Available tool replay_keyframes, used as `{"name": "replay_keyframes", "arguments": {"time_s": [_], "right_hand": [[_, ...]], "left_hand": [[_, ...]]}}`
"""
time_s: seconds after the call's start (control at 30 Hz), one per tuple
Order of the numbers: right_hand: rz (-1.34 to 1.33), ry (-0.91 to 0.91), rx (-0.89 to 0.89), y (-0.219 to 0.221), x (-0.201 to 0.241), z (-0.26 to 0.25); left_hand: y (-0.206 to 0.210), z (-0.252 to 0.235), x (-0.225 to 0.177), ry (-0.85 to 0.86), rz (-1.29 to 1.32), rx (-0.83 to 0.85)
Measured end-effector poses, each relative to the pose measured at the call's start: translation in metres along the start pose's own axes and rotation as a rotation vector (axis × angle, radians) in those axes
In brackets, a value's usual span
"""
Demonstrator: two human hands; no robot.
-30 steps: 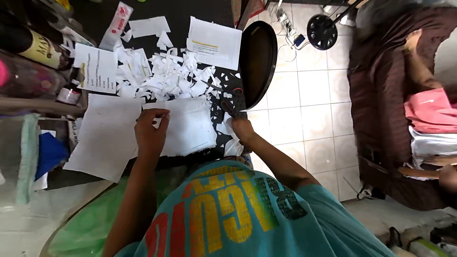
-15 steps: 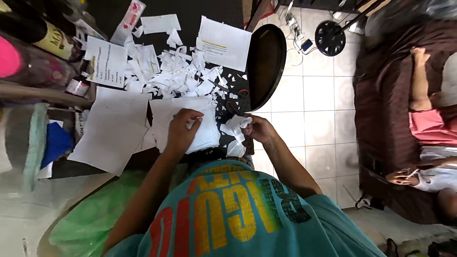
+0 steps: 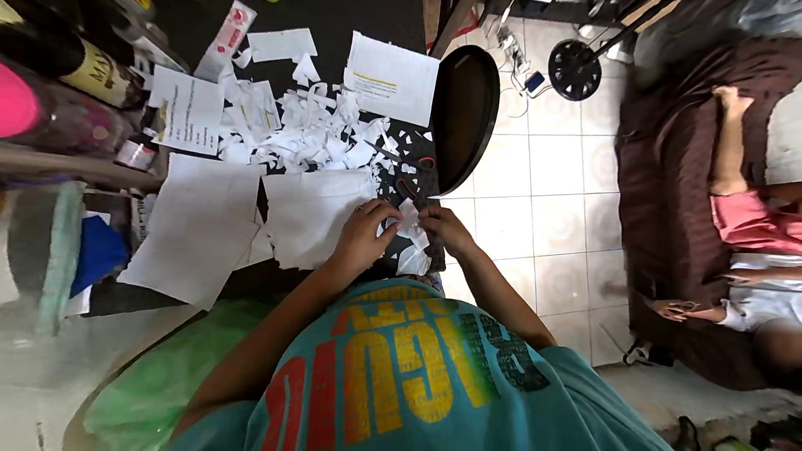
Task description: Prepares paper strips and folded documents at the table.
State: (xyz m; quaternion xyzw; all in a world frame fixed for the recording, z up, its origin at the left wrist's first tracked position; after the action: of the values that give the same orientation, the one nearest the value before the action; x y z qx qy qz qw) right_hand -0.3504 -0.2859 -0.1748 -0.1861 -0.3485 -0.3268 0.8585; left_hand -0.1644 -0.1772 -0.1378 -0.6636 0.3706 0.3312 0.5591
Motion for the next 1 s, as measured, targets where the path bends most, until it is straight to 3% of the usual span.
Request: {"name": "replay_keyframes", "arguments": {"time_s": [0.13, 0.3, 0.47, 0.7, 1.0], "right_hand": [[-0.344, 0.039, 0.153, 0.001, 0.006, 0.006], [-0.556, 0.110, 0.242, 0.003, 0.017, 0.015], [-0.596, 0.082, 0.335, 0.007, 0.015, 0.017], [-0.534, 0.034, 0.312, 0.007, 0.011, 0.020], [-0.505, 0.041, 0.275, 0.002, 0.005, 0.026]], "left_hand": [[-0.001, 0.000, 0.002, -0.059, 0.010, 0.036], [0.001, -0.005, -0.004, -0.136, 0.076, 0.076], [0.008, -0.010, -0.006, -0.155, 0.212, 0.048], [0.012, -0.016, -0.007, -0.226, 0.385, 0.022], [0.022, -0.019, -0.009, -0.208, 0.304, 0.157]]}}
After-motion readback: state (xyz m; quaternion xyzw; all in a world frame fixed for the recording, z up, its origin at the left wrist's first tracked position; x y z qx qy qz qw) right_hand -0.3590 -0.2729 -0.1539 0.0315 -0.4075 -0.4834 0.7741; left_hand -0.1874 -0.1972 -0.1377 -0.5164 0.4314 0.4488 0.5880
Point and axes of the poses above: each hand's wrist, its own z-axis away from the middle knuckle, its own y-axis out of the palm, x = y × z, the point moved 1 cm from there along -z, towards the middle knuckle, and after that the axes turned 11 degrees about y, right-handed, at the moved point
